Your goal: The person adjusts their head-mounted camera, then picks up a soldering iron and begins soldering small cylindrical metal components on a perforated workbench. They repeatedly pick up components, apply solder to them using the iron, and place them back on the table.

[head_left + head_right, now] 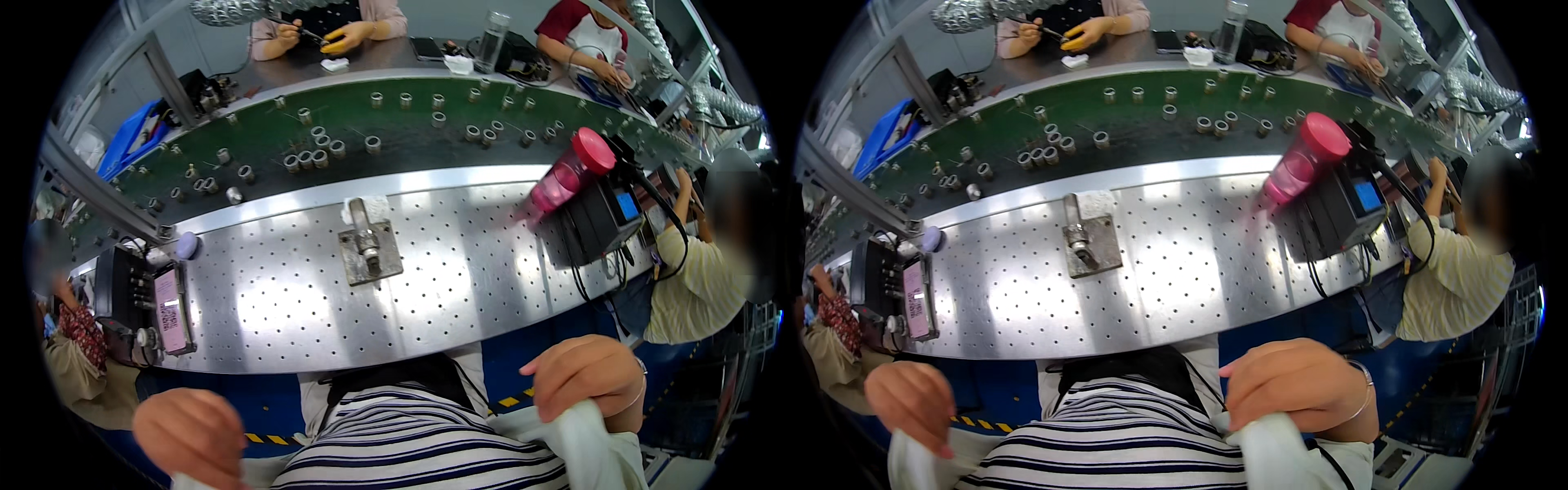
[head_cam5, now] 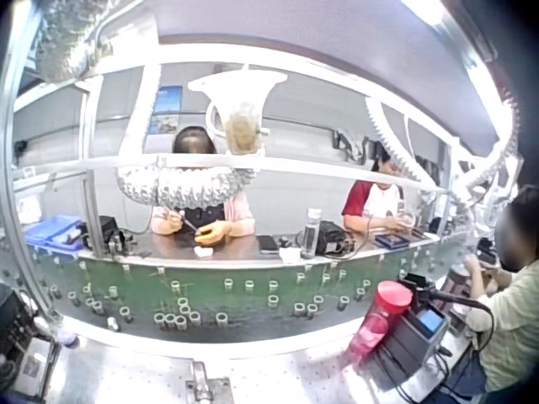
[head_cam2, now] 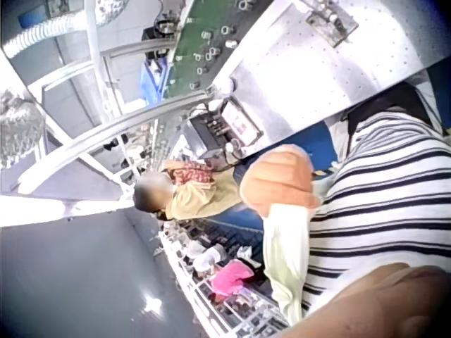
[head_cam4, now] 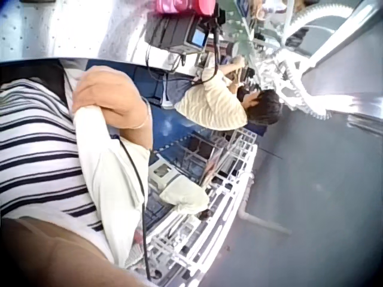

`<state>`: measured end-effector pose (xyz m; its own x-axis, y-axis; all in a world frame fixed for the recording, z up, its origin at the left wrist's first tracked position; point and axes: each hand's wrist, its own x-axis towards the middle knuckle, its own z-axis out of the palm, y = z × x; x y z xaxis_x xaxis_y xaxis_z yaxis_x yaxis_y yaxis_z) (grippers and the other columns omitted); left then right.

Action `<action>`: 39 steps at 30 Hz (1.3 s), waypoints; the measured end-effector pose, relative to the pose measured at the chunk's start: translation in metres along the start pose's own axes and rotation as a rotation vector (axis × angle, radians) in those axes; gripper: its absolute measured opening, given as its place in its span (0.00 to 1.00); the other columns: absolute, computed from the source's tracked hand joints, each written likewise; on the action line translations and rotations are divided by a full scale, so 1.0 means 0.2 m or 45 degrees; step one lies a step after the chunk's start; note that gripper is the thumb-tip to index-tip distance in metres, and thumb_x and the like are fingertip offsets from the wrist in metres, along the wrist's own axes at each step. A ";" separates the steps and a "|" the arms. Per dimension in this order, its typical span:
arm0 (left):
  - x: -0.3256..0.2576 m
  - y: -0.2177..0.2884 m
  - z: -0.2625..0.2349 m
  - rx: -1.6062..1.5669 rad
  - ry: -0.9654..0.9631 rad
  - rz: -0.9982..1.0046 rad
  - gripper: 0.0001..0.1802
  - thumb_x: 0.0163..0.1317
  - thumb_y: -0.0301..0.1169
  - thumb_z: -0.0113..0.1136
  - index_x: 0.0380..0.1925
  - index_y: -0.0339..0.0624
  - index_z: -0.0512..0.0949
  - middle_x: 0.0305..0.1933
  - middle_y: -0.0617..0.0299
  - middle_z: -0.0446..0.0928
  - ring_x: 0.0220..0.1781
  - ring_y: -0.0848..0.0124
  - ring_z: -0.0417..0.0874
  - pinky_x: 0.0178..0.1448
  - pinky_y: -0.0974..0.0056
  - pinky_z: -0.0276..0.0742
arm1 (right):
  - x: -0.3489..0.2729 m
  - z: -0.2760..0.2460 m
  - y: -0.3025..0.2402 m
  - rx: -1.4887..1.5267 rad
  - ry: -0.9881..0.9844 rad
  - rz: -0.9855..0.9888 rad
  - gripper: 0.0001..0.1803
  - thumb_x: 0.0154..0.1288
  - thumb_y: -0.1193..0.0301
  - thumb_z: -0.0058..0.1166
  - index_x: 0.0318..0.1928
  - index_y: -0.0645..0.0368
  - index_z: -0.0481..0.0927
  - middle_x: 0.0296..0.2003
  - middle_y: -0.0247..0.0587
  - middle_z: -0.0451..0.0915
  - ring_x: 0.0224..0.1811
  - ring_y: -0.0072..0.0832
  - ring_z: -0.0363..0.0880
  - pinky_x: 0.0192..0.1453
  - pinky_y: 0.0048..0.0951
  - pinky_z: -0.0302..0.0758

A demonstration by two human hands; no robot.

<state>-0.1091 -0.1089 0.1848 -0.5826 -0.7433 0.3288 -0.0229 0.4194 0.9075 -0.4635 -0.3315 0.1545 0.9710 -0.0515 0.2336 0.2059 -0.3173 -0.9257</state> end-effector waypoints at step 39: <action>-0.89 -0.35 0.35 0.338 2.452 -0.537 0.05 0.62 0.26 0.54 0.34 0.36 0.75 0.23 0.63 0.74 0.23 0.78 0.74 0.27 0.75 0.69 | -0.03 0.38 0.50 -0.548 -0.178 0.668 0.12 0.52 0.70 0.55 0.39 0.49 0.82 0.31 0.43 0.82 0.34 0.43 0.81 0.37 0.38 0.76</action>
<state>-0.0614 0.0313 0.0446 0.9735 -0.2033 0.1051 -0.1040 0.0165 0.9944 -0.4391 -0.2904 0.0373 0.9416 -0.1873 -0.2798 -0.3336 -0.6328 -0.6988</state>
